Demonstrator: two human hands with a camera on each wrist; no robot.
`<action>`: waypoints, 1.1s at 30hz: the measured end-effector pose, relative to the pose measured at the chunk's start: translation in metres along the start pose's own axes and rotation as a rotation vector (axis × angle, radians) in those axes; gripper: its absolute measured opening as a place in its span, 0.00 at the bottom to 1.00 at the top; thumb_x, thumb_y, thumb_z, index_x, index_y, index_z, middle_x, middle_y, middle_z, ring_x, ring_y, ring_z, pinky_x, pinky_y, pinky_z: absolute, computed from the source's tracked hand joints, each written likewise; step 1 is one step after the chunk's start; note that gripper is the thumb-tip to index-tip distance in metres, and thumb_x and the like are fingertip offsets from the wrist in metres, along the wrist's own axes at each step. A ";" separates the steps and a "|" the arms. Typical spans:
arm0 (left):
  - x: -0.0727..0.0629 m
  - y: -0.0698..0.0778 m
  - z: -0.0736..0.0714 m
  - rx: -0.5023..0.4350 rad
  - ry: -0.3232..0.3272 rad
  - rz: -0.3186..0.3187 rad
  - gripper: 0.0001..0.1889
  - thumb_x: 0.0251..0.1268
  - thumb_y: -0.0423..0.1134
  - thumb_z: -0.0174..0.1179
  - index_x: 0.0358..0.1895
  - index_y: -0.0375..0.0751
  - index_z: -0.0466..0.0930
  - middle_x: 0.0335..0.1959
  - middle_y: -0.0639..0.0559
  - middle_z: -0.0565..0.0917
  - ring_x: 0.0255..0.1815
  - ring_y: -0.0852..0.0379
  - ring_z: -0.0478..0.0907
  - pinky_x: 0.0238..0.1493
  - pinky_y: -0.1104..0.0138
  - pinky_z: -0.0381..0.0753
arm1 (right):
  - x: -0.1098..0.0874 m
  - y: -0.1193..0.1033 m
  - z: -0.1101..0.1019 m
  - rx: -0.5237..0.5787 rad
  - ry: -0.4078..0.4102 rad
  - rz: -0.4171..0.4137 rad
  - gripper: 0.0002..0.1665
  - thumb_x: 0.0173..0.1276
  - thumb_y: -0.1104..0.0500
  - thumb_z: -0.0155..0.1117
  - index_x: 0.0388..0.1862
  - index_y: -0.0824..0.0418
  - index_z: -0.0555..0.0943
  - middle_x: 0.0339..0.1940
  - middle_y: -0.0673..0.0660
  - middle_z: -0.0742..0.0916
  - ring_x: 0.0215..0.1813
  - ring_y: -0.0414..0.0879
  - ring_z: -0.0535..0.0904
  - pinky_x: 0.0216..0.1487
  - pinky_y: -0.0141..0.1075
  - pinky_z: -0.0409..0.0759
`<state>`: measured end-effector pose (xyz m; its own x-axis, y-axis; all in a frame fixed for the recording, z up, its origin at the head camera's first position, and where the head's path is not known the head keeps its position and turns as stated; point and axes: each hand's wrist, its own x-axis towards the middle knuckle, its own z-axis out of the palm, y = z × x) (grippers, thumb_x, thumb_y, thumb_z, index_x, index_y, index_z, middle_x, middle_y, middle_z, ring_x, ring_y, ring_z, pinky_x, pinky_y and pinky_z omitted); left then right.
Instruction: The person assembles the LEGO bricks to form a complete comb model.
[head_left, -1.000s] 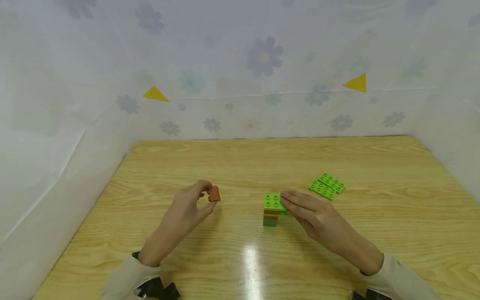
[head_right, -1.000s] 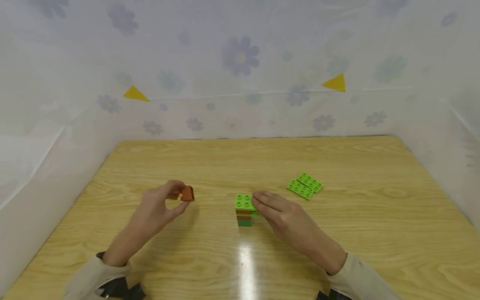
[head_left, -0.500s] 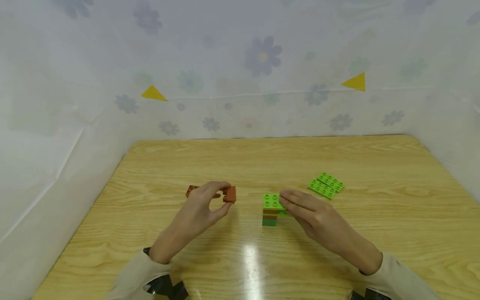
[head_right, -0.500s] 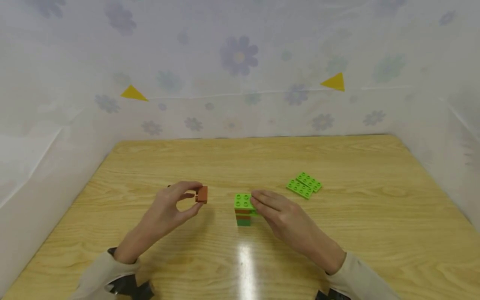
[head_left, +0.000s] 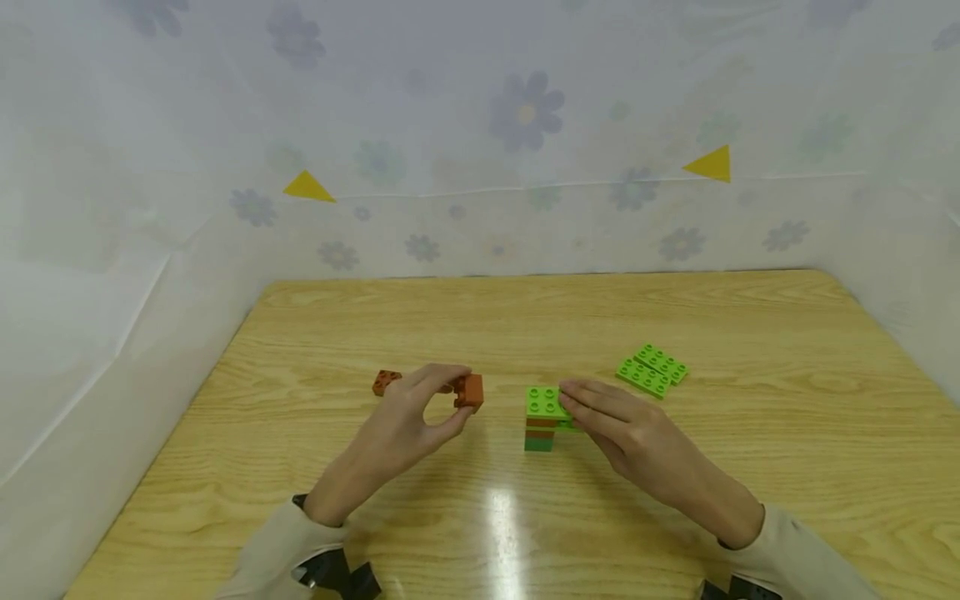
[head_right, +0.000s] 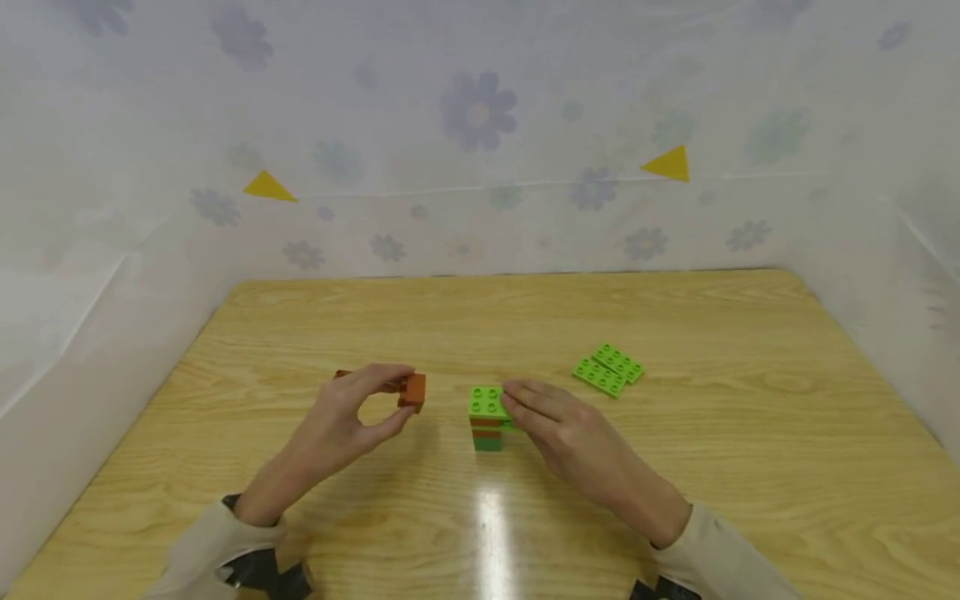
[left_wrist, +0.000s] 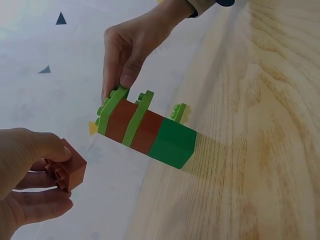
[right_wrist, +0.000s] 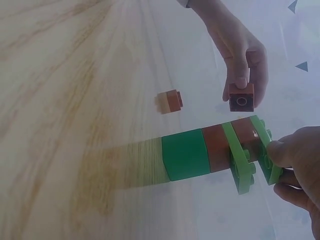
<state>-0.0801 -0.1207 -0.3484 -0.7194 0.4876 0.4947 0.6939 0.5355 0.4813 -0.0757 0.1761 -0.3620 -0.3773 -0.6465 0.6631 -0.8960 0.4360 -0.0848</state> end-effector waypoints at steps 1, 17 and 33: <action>0.000 0.000 0.000 -0.005 0.001 0.000 0.22 0.55 0.31 0.70 0.55 0.33 0.77 0.46 0.44 0.83 0.43 0.54 0.82 0.40 0.66 0.84 | 0.000 0.000 0.000 0.002 0.000 -0.002 0.28 0.81 0.55 0.37 0.50 0.71 0.83 0.51 0.64 0.85 0.53 0.56 0.82 0.64 0.27 0.69; 0.002 0.000 0.006 -0.038 0.029 0.088 0.25 0.54 0.30 0.70 0.57 0.33 0.76 0.47 0.44 0.83 0.44 0.53 0.82 0.42 0.66 0.83 | 0.000 -0.001 0.000 0.000 0.000 -0.015 0.26 0.81 0.56 0.38 0.52 0.69 0.82 0.53 0.63 0.84 0.54 0.55 0.81 0.60 0.29 0.74; 0.010 0.008 0.013 -0.061 0.052 0.177 0.25 0.52 0.30 0.72 0.56 0.33 0.77 0.47 0.45 0.83 0.45 0.54 0.79 0.43 0.66 0.82 | -0.001 -0.002 0.000 0.005 -0.014 0.004 0.27 0.81 0.55 0.37 0.52 0.69 0.82 0.53 0.63 0.84 0.53 0.55 0.82 0.54 0.32 0.79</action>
<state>-0.0816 -0.1027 -0.3487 -0.5845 0.5337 0.6112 0.8112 0.4011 0.4255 -0.0737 0.1760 -0.3622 -0.3842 -0.6531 0.6525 -0.8954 0.4358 -0.0911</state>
